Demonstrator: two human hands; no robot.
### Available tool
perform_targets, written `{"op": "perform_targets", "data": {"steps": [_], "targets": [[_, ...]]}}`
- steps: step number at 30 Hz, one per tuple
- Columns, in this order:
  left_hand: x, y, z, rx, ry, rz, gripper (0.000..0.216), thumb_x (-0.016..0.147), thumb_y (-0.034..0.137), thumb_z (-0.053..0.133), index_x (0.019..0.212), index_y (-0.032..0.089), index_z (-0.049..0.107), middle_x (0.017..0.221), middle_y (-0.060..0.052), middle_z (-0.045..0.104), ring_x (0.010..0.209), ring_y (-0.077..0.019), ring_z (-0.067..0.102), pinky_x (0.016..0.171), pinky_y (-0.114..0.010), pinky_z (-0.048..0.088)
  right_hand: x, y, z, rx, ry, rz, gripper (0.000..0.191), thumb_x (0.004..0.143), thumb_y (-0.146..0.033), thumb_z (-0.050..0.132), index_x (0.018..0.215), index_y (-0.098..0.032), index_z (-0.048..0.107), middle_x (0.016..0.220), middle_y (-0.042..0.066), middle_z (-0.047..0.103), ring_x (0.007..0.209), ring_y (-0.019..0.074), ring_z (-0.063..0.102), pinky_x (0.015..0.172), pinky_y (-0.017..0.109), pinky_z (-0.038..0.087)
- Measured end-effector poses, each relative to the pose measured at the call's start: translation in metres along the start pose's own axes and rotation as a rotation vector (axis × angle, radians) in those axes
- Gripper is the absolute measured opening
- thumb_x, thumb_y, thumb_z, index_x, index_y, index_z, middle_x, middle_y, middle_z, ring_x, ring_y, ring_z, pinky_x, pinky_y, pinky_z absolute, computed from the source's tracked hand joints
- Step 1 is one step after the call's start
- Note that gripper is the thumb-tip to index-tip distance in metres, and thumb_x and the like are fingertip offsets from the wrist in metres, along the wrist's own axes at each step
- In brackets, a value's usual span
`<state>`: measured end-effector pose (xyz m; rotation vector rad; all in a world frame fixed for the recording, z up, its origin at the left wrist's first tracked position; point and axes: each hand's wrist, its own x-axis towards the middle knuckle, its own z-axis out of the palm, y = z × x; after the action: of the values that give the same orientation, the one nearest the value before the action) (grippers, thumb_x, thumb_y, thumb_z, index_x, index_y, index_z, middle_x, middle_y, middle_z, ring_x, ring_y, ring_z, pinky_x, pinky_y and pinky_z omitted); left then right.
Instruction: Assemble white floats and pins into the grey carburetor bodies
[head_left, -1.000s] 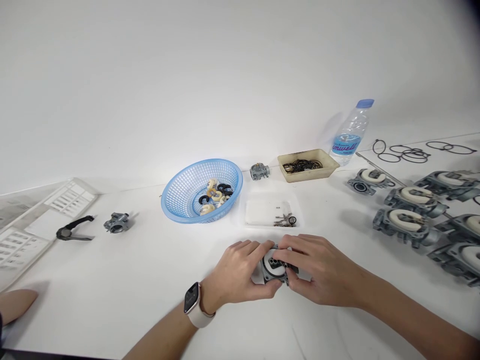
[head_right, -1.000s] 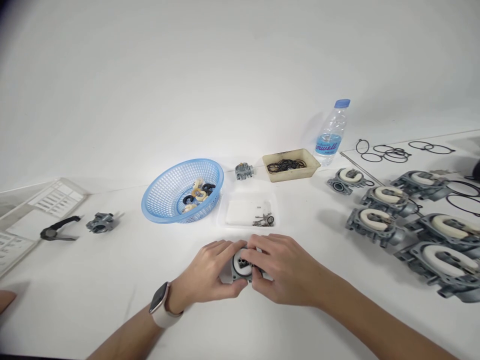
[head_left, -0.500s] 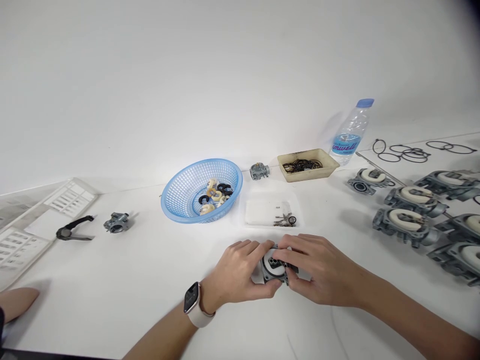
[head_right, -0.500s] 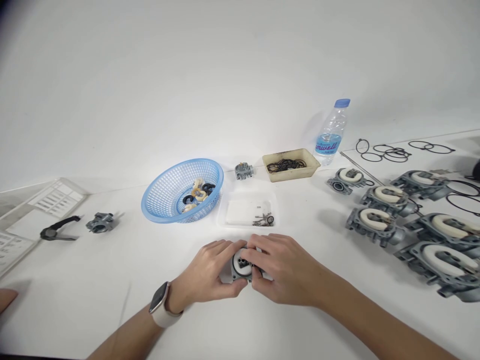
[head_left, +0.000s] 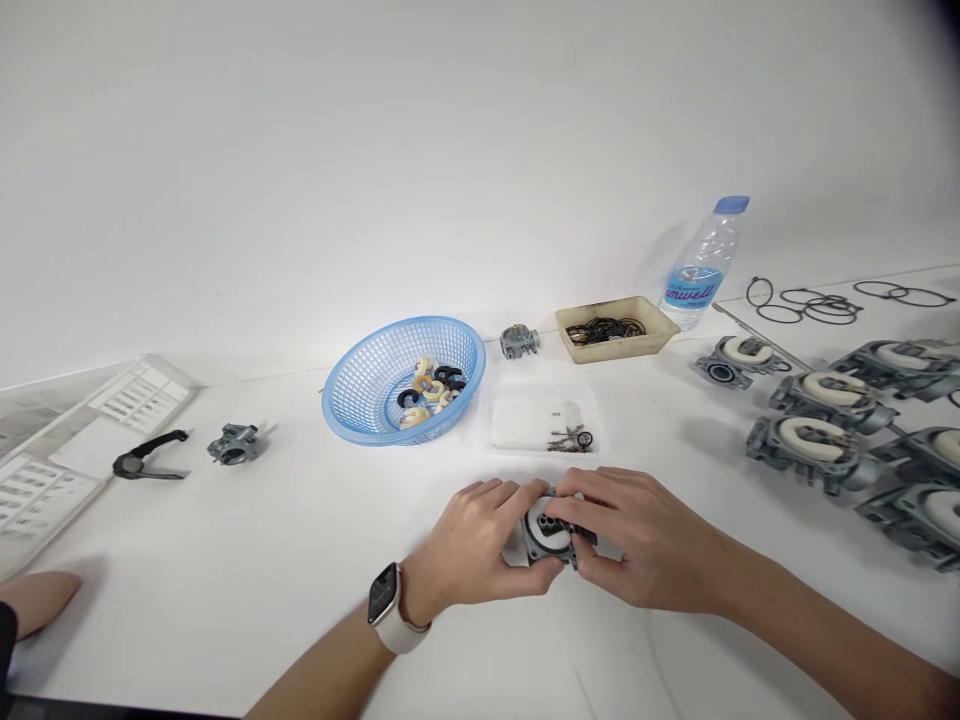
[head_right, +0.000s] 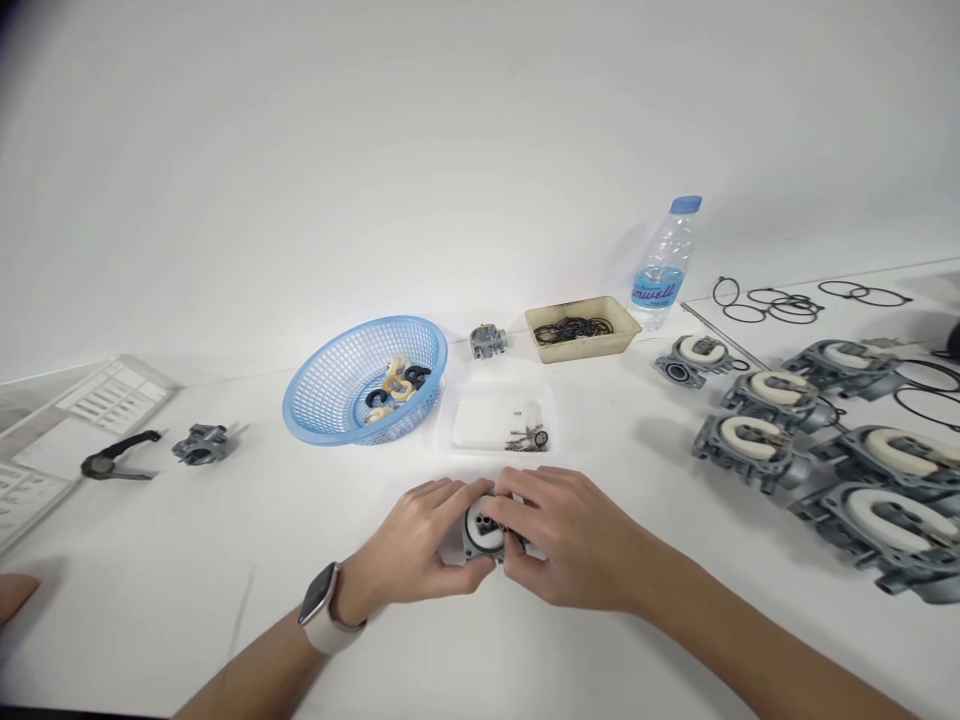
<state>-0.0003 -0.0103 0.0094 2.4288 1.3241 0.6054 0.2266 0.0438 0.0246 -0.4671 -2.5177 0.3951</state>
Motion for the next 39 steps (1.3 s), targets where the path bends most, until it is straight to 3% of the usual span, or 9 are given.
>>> {"op": "perform_targets", "data": {"steps": [39], "targets": [[-0.0008, -0.0003, 0.0015, -0.001, 0.003, -0.001, 0.064, 0.084, 0.044, 0.067, 0.14, 0.021, 0.046, 0.102, -0.006, 0.071, 0.089, -0.027, 0.068, 0.083, -0.041, 0.055, 0.0001, 0.001, 0.0007, 0.005, -0.005, 0.002, 0.026, 0.085, -0.009, 0.05, 0.105, -0.022, 0.062, 0.089, 0.001, 0.06, 0.069, 0.0143, 0.051, 0.065, 0.029, 0.04]]}}
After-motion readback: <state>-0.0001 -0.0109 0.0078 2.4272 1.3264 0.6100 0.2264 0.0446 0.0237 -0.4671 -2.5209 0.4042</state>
